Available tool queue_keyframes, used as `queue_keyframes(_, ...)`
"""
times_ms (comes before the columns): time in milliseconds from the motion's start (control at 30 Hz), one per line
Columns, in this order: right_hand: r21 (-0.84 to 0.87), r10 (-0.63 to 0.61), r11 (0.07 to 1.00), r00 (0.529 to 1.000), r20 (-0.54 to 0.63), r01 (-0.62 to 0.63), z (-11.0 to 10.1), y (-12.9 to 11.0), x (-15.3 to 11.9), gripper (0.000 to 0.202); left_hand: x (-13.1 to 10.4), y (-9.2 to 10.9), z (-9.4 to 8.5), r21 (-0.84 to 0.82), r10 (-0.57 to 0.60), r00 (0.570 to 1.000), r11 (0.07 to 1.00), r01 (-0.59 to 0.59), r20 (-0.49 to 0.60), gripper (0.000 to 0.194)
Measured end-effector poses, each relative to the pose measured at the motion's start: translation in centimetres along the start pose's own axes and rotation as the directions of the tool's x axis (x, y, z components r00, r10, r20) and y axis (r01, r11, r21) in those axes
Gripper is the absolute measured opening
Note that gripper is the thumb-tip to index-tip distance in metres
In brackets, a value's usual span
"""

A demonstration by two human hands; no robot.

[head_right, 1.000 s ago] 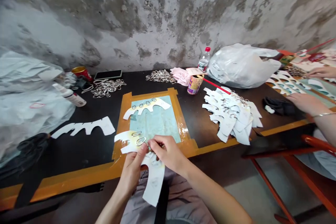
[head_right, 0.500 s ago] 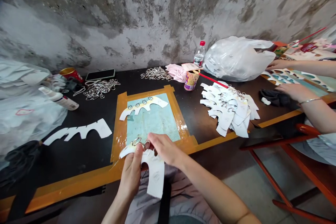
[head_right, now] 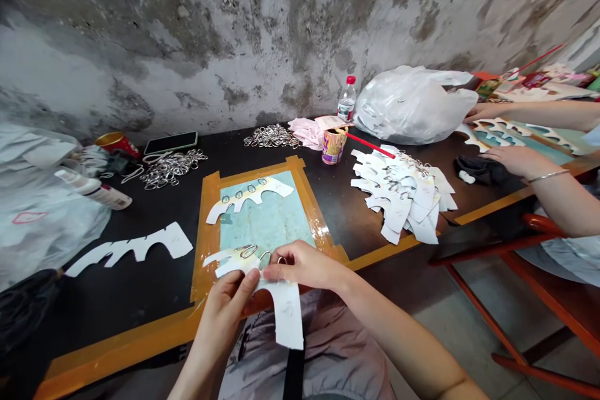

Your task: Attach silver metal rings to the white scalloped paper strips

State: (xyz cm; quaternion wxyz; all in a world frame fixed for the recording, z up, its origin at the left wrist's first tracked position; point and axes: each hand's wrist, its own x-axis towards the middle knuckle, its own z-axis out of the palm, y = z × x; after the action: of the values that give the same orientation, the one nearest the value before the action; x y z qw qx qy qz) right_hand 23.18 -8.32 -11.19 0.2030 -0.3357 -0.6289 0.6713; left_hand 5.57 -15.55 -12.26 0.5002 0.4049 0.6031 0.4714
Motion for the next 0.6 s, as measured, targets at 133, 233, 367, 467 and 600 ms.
queue_keyframes(133,-0.049,-0.068,0.996,0.998,0.012,0.068,0.1,-0.8,-0.6,0.029,-1.0,-0.4,0.2,-0.101,-0.035,0.998,0.994,0.041,0.059,0.043)
queue_keyframes(233,-0.079,-0.245,0.965,0.966,0.08,0.251,0.3,-1.4,-1.1,0.023,-1.9,-1.3,0.8,-0.377,-0.103,0.986,0.915,0.147,0.134,0.036)
queue_keyframes(367,-0.163,-0.321,0.929,0.942,0.1,0.333,0.3,-1.3,-1.7,0.023,-2.1,-1.8,1.5,-0.592,-0.208,0.936,0.73,0.341,0.284,0.035)
queue_keyframes(467,-0.295,-0.24,0.923,0.969,0.064,0.248,0.1,-0.9,-2.1,0.019,-1.3,-1.3,1.5,-0.631,-0.173,0.934,0.697,0.341,0.313,0.044)
queue_keyframes(600,-0.458,-0.31,0.834,0.948,0.071,0.307,-0.3,-1.0,-2.4,0.011,-0.2,-0.1,0.9,-0.695,-0.178,0.969,0.675,0.246,0.17,0.04)
